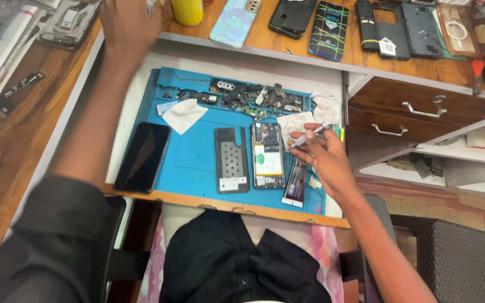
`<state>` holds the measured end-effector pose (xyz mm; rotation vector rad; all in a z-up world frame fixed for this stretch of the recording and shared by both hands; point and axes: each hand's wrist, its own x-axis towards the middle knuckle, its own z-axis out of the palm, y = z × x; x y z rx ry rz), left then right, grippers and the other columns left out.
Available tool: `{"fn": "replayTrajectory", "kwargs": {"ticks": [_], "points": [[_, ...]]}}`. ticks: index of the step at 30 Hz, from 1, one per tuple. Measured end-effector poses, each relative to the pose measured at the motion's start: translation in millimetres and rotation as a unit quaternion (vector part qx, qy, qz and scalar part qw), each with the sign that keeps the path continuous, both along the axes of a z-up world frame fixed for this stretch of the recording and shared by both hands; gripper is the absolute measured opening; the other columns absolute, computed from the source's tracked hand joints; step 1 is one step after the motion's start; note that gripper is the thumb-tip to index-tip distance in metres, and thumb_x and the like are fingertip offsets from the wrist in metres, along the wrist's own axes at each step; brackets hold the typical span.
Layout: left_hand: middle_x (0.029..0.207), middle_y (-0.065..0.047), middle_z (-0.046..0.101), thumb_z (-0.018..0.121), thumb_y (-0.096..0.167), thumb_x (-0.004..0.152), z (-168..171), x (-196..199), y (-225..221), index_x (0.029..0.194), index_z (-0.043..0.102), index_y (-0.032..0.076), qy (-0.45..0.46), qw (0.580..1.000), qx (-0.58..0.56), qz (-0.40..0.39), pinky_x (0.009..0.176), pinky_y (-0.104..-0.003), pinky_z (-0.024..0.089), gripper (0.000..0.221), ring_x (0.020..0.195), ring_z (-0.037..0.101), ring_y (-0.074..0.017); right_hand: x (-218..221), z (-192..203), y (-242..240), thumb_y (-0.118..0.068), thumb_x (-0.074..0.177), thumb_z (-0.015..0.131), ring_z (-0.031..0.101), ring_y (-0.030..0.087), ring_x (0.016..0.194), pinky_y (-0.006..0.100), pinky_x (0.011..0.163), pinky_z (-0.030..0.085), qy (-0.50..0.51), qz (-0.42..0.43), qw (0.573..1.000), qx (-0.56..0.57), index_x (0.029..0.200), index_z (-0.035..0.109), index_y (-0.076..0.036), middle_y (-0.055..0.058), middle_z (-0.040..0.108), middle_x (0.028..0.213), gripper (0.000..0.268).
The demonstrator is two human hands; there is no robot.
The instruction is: The person tests a smartphone by swiping the screen and pressing buttons, then disassembles it to expose the battery and motherboard. They place the phone on a workbench and apply adhesive to the back cover using a syringe-like tool.
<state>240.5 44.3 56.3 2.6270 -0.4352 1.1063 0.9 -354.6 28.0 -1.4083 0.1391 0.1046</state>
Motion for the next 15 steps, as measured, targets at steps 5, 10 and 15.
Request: {"fn": "replayTrajectory", "kwargs": {"ticks": [5,10,15], "points": [[0.088,-0.021,0.066,0.077,0.027,0.096,-19.2,-135.6,-78.5,0.126,0.057,-0.011,0.037,0.999,-0.014,-0.032,0.066,-0.046,0.052,0.053,0.074,0.066,-0.0369,-12.3,-10.2,5.4,-0.005,0.098,0.059,0.073,0.020,0.098,0.035,0.085,0.064,-0.076,0.013,0.993,-0.095,0.142,0.031,-0.015,0.017,0.071,0.110,0.052],[0.149,-0.024,0.053,0.079,0.037,0.088,-54.8,-256.9,-145.8,0.130,0.064,0.005,0.208,0.898,-0.030,-0.386,0.114,-0.054,0.040,0.055,0.141,0.046,-0.0460,-29.7,5.5,16.4,-0.004,0.101,0.062,0.076,0.018,0.096,0.031,0.077,0.066,-0.140,0.060,0.948,-0.279,0.150,0.037,-0.011,0.012,0.076,0.104,0.056],[0.152,-0.022,0.047,0.079,0.041,0.084,-72.4,-252.3,-152.1,0.136,0.062,0.006,0.261,0.876,-0.003,-0.404,0.118,-0.055,0.036,0.065,0.144,0.039,-0.0456,-48.3,13.3,26.0,-0.008,0.103,0.059,0.078,0.018,0.095,0.031,0.078,0.065,-0.164,0.039,0.930,-0.328,0.156,0.032,-0.010,0.016,0.073,0.096,0.059]]}}
